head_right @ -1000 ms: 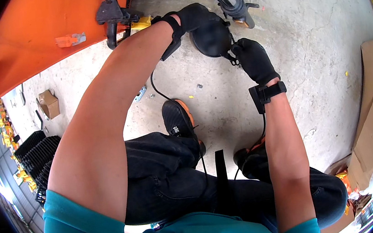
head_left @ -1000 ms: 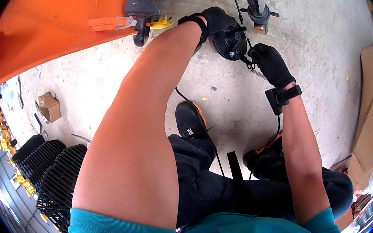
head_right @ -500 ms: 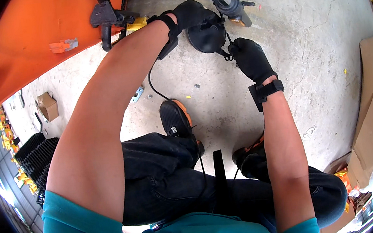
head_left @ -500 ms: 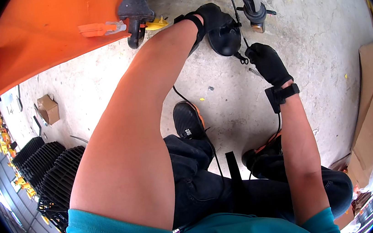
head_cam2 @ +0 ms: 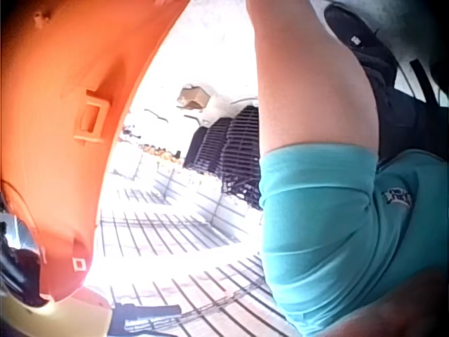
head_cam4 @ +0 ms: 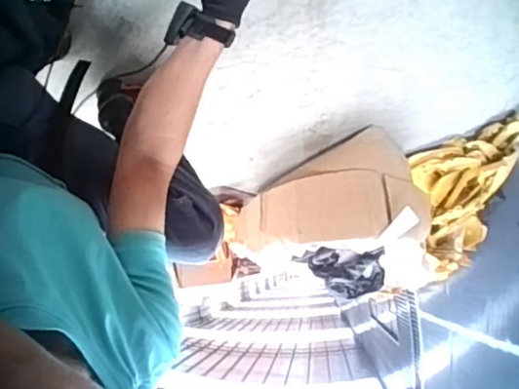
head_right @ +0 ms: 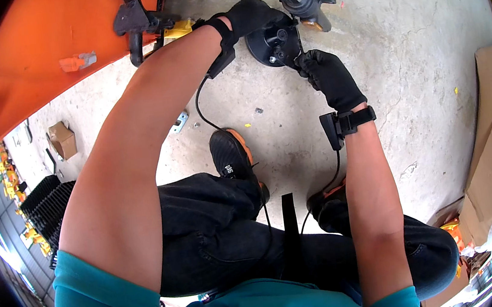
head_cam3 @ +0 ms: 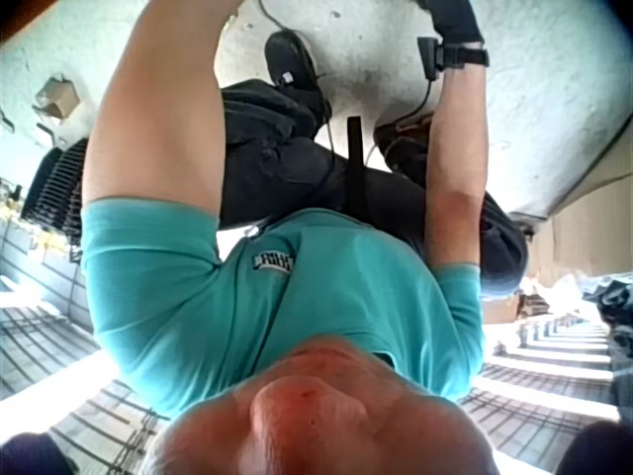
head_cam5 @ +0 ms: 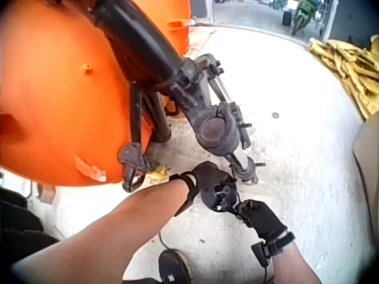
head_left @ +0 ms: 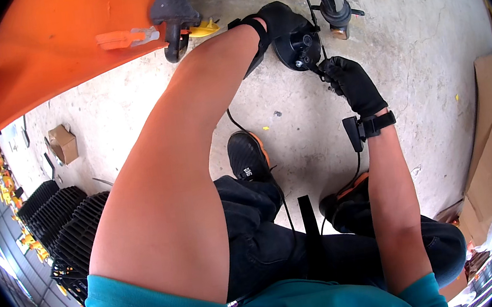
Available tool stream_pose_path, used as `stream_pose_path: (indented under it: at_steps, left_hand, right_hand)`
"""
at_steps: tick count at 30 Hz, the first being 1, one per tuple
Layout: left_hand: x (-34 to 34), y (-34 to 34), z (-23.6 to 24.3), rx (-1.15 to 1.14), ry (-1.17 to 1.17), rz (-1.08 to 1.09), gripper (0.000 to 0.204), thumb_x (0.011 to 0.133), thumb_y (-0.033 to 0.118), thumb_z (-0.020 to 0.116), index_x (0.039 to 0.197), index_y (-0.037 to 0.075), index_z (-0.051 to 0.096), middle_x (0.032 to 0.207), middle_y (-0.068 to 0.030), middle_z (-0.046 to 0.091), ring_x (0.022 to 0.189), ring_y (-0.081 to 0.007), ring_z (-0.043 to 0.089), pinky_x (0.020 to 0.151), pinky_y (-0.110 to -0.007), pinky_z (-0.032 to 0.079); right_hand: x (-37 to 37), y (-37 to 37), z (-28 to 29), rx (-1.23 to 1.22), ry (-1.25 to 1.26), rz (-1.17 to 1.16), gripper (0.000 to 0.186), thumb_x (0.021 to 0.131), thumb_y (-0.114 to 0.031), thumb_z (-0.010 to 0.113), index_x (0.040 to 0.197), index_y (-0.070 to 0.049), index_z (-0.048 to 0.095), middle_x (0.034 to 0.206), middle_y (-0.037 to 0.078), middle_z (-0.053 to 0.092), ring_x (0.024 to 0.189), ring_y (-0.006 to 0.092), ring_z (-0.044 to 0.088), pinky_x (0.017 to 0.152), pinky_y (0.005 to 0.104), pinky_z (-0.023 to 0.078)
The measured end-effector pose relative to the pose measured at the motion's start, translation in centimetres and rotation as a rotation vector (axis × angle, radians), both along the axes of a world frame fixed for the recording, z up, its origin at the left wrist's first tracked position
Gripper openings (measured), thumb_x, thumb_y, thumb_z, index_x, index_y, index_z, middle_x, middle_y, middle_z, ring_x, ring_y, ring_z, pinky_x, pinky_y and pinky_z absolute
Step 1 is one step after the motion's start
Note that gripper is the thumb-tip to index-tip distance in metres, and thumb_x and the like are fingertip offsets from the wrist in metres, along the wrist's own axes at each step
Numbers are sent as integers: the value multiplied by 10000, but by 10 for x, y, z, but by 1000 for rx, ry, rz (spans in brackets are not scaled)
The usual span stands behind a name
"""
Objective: The person removes a side panel from an electric scooter, then handles a spring and small components before working on the front wheel brake assembly by hand.
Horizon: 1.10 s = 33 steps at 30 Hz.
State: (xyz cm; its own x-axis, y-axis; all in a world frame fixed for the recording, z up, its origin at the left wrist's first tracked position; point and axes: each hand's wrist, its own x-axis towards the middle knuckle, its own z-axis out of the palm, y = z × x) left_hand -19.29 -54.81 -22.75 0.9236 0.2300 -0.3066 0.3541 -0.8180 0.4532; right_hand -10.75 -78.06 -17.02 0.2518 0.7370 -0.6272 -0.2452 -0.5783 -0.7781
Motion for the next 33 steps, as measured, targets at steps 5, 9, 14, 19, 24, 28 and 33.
stream_pose_path:
  at_steps: [5, 9, 14, 19, 24, 28, 33]
  left_hand:
    - [-7, 1, -16, -33, -110, 26, 253, 843, 312, 591, 936, 106, 704, 835, -104, 678, 777, -217, 641, 748, -338, 488]
    - [-7, -24, 0, -494, -126, 517, 257, 820, 262, 618, 930, 41, 690, 832, -97, 685, 763, -181, 642, 731, -327, 495]
    - [-6, -38, 11, -492, -66, 681, 247, 835, 244, 598, 966, 55, 689, 882, -100, 686, 806, -209, 652, 764, -331, 501]
    - [9, -18, -52, -51, -6, 301, 204, 862, 206, 542, 973, 134, 698, 955, -85, 670, 915, -266, 635, 811, -356, 505]
    - [-1, 15, -96, 113, -135, 40, 192, 856, 213, 553, 963, 124, 685, 948, -104, 666, 929, -284, 626, 847, -385, 488]
    - [25, -5, -39, -20, -183, -12, 261, 797, 274, 581, 946, 88, 689, 975, -136, 667, 933, -311, 624, 850, -408, 481]
    - [24, -1, -10, -167, -52, 162, 256, 805, 261, 605, 1003, 108, 662, 982, -137, 670, 928, -273, 634, 837, -364, 478]
  right_hand:
    - [2, 5, 10, -14, -123, 96, 191, 925, -222, 534, 847, -74, 628, 663, -44, 543, 556, 39, 418, 512, 209, 344]
    - [10, 3, 2, -29, -217, 165, 213, 920, -226, 536, 813, -65, 625, 649, -39, 524, 569, 42, 422, 523, 221, 340]
    - [15, 1, -4, -39, -173, 184, 209, 924, -238, 535, 822, -82, 629, 659, -55, 519, 562, 40, 413, 530, 210, 341]
    - [16, 4, 6, -94, -73, 159, 217, 937, -256, 523, 879, -89, 649, 688, -57, 548, 555, 36, 413, 517, 203, 343]
    - [6, 18, 11, -56, -35, 185, 233, 937, -263, 524, 941, -78, 667, 699, -49, 572, 541, 43, 414, 508, 204, 345]
    - [17, 4, 10, -101, -64, 125, 235, 938, -259, 524, 963, -77, 670, 699, -44, 578, 537, 47, 413, 507, 206, 349]
    - [18, 6, -1, -62, -86, 166, 230, 939, -266, 528, 969, -79, 659, 684, -41, 540, 542, 46, 412, 524, 198, 354]
